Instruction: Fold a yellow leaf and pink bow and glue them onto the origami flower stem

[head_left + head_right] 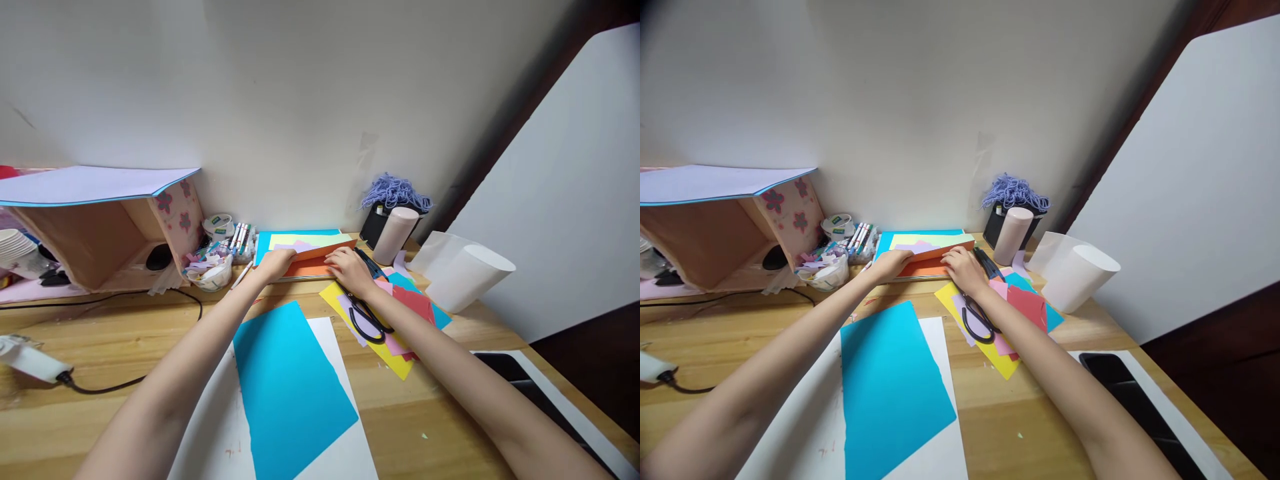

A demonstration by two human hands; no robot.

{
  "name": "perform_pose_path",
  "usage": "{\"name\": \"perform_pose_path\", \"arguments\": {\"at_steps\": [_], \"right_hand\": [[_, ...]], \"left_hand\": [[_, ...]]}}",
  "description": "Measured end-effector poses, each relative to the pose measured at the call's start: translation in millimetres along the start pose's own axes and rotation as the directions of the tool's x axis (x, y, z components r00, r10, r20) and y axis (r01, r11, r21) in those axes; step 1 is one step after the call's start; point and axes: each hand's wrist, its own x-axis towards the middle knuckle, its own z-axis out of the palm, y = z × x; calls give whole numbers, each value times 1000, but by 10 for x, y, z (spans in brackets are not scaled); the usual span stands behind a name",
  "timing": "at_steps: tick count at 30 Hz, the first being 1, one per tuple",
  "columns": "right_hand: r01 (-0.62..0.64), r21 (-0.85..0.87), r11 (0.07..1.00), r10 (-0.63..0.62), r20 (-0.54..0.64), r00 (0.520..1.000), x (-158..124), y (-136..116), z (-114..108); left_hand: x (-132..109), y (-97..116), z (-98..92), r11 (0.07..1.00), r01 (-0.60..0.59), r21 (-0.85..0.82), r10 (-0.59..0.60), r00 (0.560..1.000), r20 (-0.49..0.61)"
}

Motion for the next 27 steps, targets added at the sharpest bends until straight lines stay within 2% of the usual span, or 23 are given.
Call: {"name": "perform_pose_path", "arguments": {"at_steps": [4, 7, 14, 18, 23, 27], "right_hand": [[-111, 55, 992, 109, 37, 993, 35, 31, 69], [-162, 88, 983, 161, 22, 987, 74, 27, 138], [-292, 183, 939, 296, 7, 955, 130, -16, 226], [-366, 239, 899, 373, 18, 928, 113, -30, 225], [-456, 334, 825, 471, 41, 881, 95, -19, 219], [-547, 464, 697, 562, 122, 818, 113, 2, 264]], "left_hand": [[71, -14, 8, 996, 71, -52, -73, 996, -51], [88, -33, -17, 992, 72, -107, -78, 995, -58], [40, -169, -103, 954, -60, -293, 70, 997, 25], [32, -233, -76, 930, -86, -358, 105, 994, 32], [15, -230, -43, 934, -95, -344, 104, 994, 9], [-9, -145, -34, 962, -95, -257, 97, 995, -5]]}}
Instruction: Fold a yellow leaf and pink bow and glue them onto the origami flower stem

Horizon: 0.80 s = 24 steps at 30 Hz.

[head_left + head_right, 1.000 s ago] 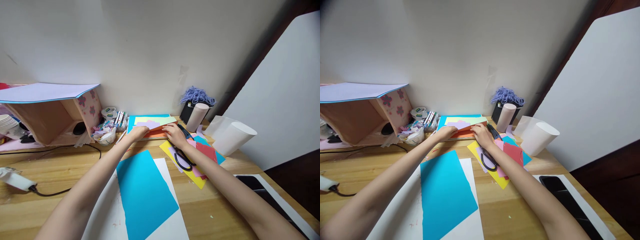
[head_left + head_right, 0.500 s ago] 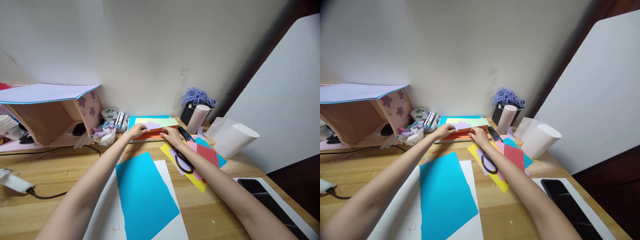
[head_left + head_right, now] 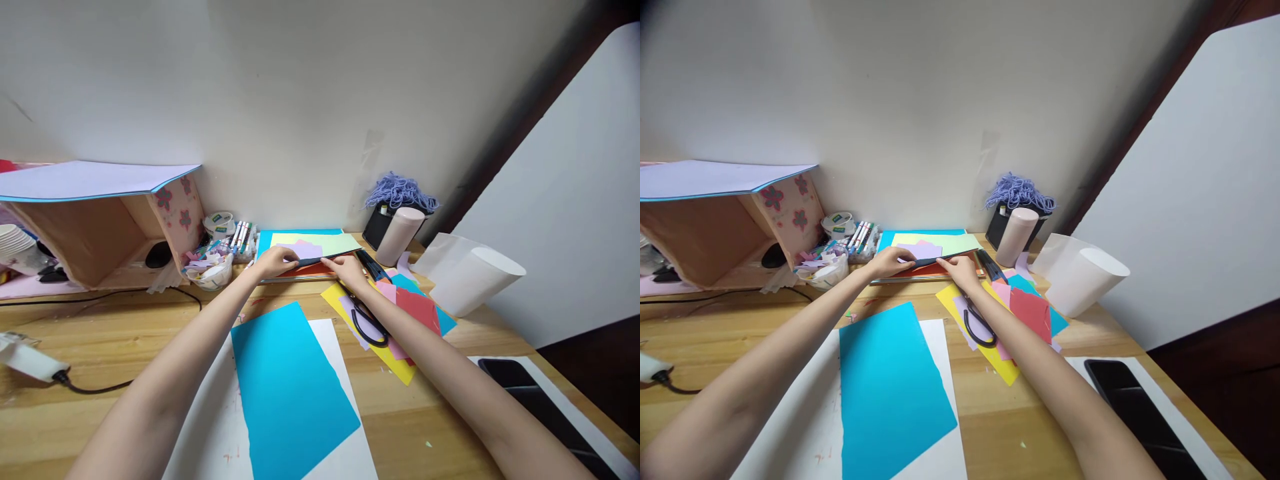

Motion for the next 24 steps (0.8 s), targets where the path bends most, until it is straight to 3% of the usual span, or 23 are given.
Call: {"name": "perform_pose_path", "arguments": {"at_steps": [6, 12, 15, 20, 22, 24], "right_hand": [[-172, 256, 951, 122, 200, 972, 47, -32, 38], [-157, 255, 954, 73, 311, 948, -40, -83, -22], [-74, 175, 982, 18, 302, 953, -119, -80, -36], [175, -17, 984, -169, 179, 969, -190, -71, -45], [319, -126, 939, -291, 202, 935, -183, -74, -41], [516, -315, 796, -439, 285, 852, -159, -77, -26]], "left_hand": [[4, 178, 59, 983, -12, 181, 15, 1000, -12], [10, 218, 45, 896, -168, 410, 154, 986, 68], [23, 182, 57, 900, -154, 408, 136, 988, 74], [45, 142, 95, 908, -144, 393, 123, 989, 77], [49, 139, 103, 912, -144, 384, 123, 989, 78], [53, 136, 103, 919, -133, 371, 118, 991, 63]]}}
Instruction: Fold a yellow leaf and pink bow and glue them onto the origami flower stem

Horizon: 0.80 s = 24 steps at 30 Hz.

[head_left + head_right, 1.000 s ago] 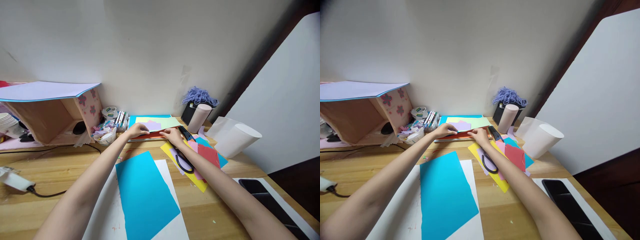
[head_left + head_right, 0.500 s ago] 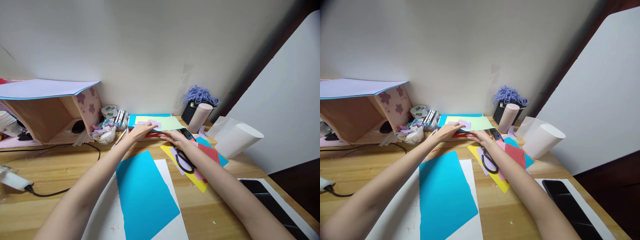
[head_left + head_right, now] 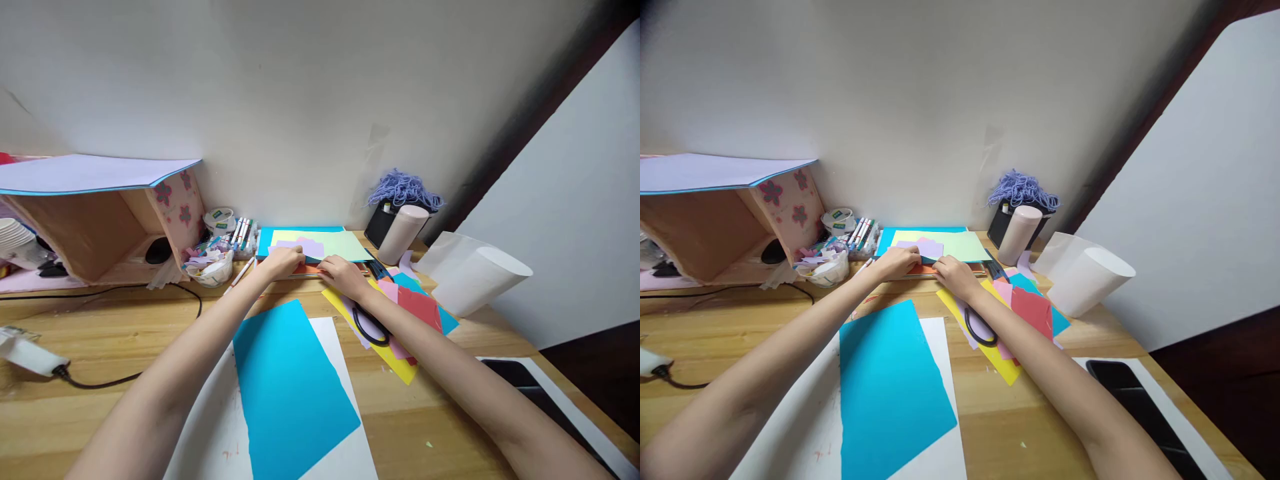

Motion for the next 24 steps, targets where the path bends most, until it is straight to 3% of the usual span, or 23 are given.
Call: {"name": "perform_pose_path", "arguments": {"at_steps": [3, 11, 24], "right_hand": [[190, -304, 934, -177, 69, 982, 53, 18, 19], [249, -387, 888, -207, 149, 967, 160, 79, -6], [263, -531, 805, -159, 233, 959, 177, -3, -35]], "left_hand": [[7, -19, -11, 999, 34, -27, -35, 999, -40], [23, -63, -112, 993, 90, -77, -99, 988, -121], [35, -64, -93, 993, 92, -75, -102, 986, -130]]}}
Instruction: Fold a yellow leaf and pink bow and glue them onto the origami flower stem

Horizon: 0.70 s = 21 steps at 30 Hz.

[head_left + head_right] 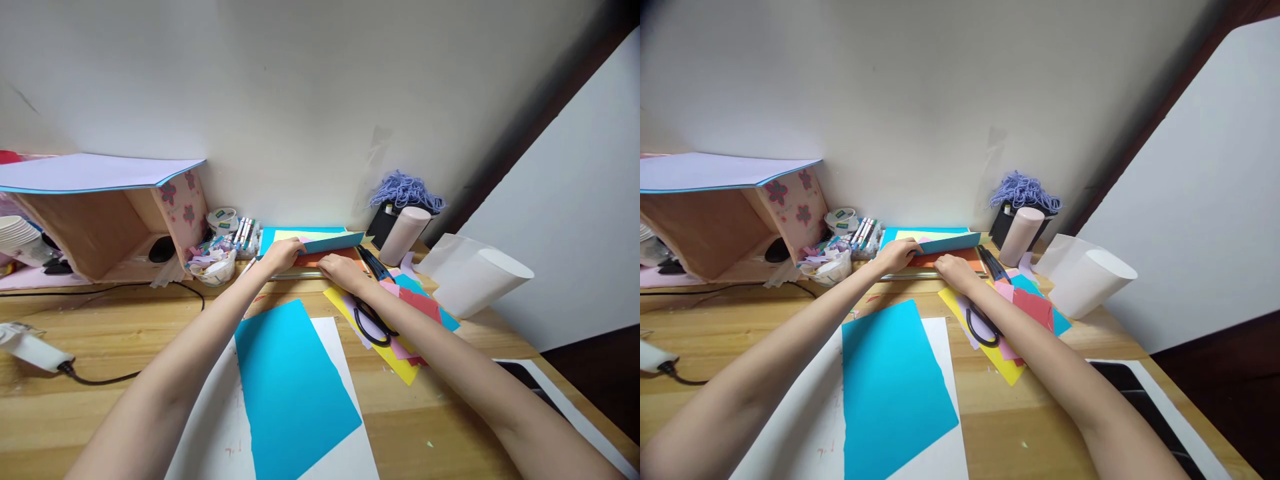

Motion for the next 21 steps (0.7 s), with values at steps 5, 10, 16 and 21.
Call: {"name": "perform_pose_path", "arguments": {"at_steps": [5, 10, 16, 21], "right_hand": [[-46, -89, 995, 49, 30, 998, 46, -83, -89], [-99, -126, 987, 106, 50, 993, 103, -149, -133], [-136, -113, 984, 143, 57, 988, 140, -167, -162], [-197, -52, 979, 198, 7, 980, 138, -126, -168]], "left_hand": [[41, 9, 38, 999, -39, 7, 39, 997, 62], [49, 42, 36, 997, -72, 1, 71, 990, 118], [72, 21, 40, 996, -88, -28, 92, 983, 162], [103, 0, 26, 995, -79, -58, 89, 977, 195]]}}
